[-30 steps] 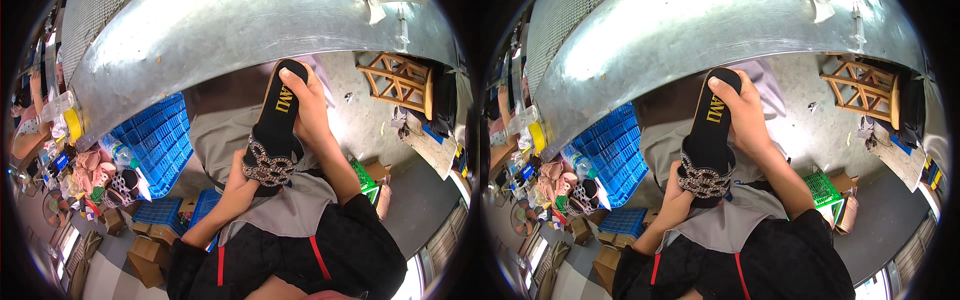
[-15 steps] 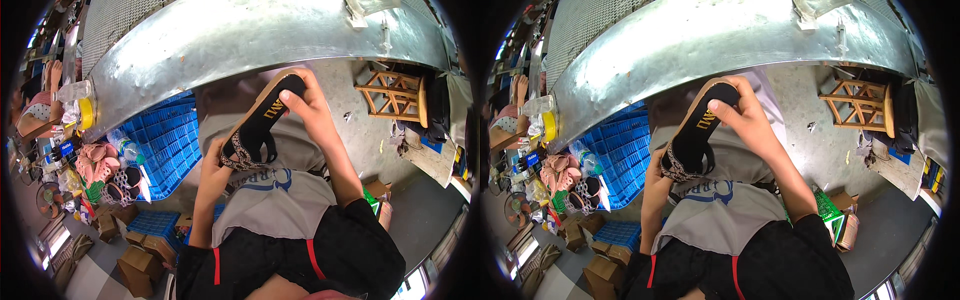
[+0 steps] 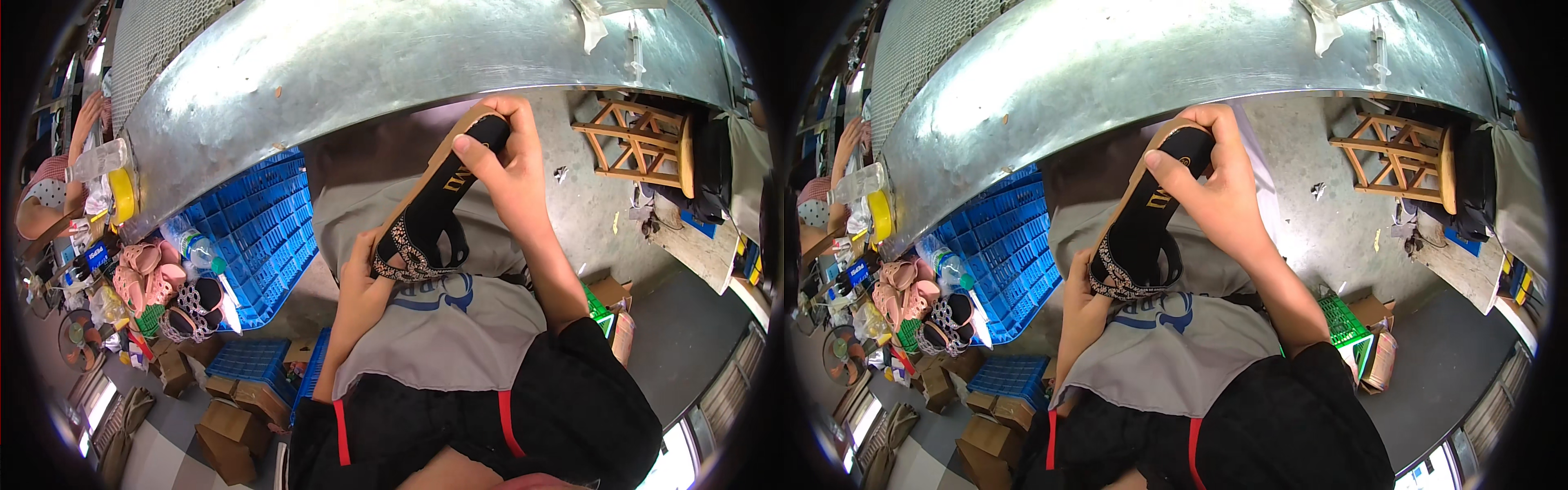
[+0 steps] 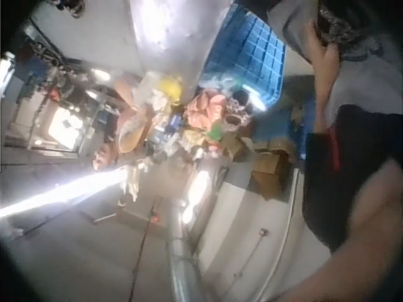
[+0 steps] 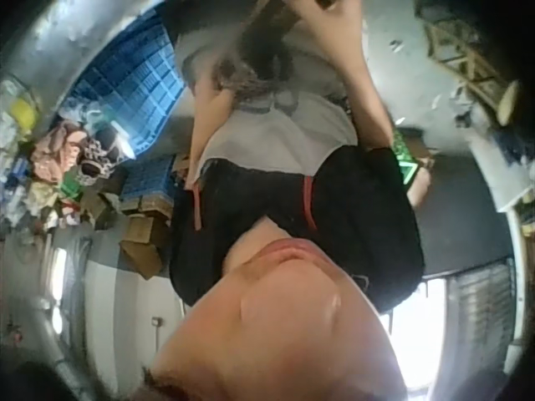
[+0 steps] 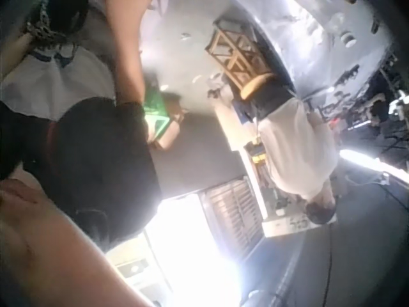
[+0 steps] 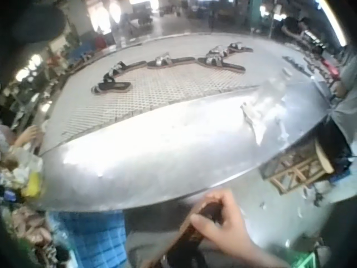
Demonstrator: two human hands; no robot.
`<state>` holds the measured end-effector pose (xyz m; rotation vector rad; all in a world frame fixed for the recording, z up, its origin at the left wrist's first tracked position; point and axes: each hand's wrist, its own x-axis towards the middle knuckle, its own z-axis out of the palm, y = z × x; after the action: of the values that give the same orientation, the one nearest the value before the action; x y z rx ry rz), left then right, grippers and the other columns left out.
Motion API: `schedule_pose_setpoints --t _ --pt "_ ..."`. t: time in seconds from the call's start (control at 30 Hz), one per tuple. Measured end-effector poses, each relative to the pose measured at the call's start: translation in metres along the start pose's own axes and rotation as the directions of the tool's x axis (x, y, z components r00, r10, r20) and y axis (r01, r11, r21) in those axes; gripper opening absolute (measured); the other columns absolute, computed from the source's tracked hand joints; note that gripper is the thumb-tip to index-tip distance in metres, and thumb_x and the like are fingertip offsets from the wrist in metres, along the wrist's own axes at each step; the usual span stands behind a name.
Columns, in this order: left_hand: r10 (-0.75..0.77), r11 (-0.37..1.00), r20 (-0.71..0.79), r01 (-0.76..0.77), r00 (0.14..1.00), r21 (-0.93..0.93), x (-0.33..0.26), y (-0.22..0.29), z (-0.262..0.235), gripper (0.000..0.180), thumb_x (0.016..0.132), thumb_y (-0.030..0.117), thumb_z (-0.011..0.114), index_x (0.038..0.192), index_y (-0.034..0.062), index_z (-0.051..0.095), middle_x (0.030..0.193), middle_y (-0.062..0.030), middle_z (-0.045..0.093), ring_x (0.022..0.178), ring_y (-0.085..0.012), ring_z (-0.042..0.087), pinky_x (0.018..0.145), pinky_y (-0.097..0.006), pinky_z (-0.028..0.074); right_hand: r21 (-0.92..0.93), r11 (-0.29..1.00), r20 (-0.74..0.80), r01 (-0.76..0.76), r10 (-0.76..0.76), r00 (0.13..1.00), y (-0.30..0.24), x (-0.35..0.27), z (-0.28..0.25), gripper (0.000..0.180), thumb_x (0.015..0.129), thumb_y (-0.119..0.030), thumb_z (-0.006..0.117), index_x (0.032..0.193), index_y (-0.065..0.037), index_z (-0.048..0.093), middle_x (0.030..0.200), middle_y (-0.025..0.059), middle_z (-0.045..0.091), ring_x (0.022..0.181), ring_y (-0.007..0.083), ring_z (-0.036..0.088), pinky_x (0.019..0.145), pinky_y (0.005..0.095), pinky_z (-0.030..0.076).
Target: Using a liquid solution and a cloth to clean and finish sandals on a manufacturing line.
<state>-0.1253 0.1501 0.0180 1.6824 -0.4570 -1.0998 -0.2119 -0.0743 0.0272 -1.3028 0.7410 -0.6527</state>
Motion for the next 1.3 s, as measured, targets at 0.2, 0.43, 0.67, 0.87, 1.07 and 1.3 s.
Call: schedule_pose_setpoints --t 0.2,0.43,0.67,0.87,1.07,1.3 --pt "0.007 0.999 0.007 -0.008 1.0 0.042 0.001 0.0 0.0 0.039 0.096 0.015 0.067 0.128 -0.0022 0.052 0.108 -0.0099 0.068 0.099 -0.0106 0.06 0.088 -0.026 0.047 0.081 0.996 0.005 -0.048 0.048 0.999 -0.005 0.005 -0.003 0.024 0.093 -0.006 0.067 0.109 -0.005 0.05 0.093 0.0002 0.058 0.085 0.0058 0.054 0.072 0.0236 0.046" --pt "-0.018 1.0 -0.009 0.018 1.0 0.004 0.004 0.004 0.0 0.037 0.093 0.008 0.065 0.126 -0.0027 0.053 0.108 -0.0097 0.068 0.1 -0.0108 0.06 0.089 -0.025 0.046 0.156 0.977 -0.024 -0.149 0.154 0.988 -0.01 0.015 -0.002 0.017 0.102 -0.024 0.053 0.099 -0.007 0.055 0.082 -0.0016 0.056 0.071 0.0052 0.048 0.063 0.0231 0.04" --pt "-0.06 0.994 0.026 0.062 0.998 -0.088 0.007 0.003 -0.002 0.037 0.092 0.005 0.064 0.126 -0.0037 0.053 0.112 -0.009 0.066 0.103 -0.0112 0.059 0.09 -0.024 0.046 0.225 0.942 0.074 -0.249 0.238 0.968 -0.01 0.022 -0.013 0.056 0.106 -0.055 0.03 0.102 -0.006 0.058 0.079 0.0008 0.059 0.074 0.0092 0.055 0.065 0.0234 0.039" --pt "-0.09 0.941 0.118 0.123 0.989 -0.315 0.009 0.0 -0.004 0.042 0.092 -0.001 0.062 0.131 -0.0038 0.049 0.121 -0.0063 0.061 0.11 -0.0103 0.056 0.097 -0.025 0.044 0.237 0.96 -0.162 -0.146 0.187 0.969 -0.004 0.032 -0.025 0.045 0.107 -0.044 0.039 0.112 -0.002 0.057 0.098 0.0062 0.061 0.072 0.0123 0.058 0.059 0.0261 0.043" --pt "-0.11 0.891 0.101 0.143 0.989 -0.432 0.011 0.0 -0.009 0.049 0.088 -0.007 0.06 0.135 -0.0032 0.047 0.124 -0.0068 0.061 0.113 -0.0118 0.059 0.099 -0.027 0.046 0.371 0.927 -0.279 0.06 0.05 0.959 0.015 0.028 -0.079 0.033 0.089 0.006 0.069 0.118 -0.005 0.056 0.102 0.0054 0.066 0.056 0.005 0.043 0.05 0.0215 0.032" --pt "-0.132 0.866 0.108 0.168 0.985 -0.471 0.013 0.004 -0.008 0.051 0.084 -0.011 0.058 0.133 -0.0028 0.05 0.123 -0.0066 0.062 0.114 -0.0127 0.059 0.101 -0.028 0.045 0.318 0.946 -0.285 0.053 0.042 0.958 0.018 0.005 -0.09 0.016 0.098 0.0 0.059 0.114 -0.004 0.06 0.099 0.0107 0.072 0.044 0.0022 0.034 0.041 0.0205 0.025"
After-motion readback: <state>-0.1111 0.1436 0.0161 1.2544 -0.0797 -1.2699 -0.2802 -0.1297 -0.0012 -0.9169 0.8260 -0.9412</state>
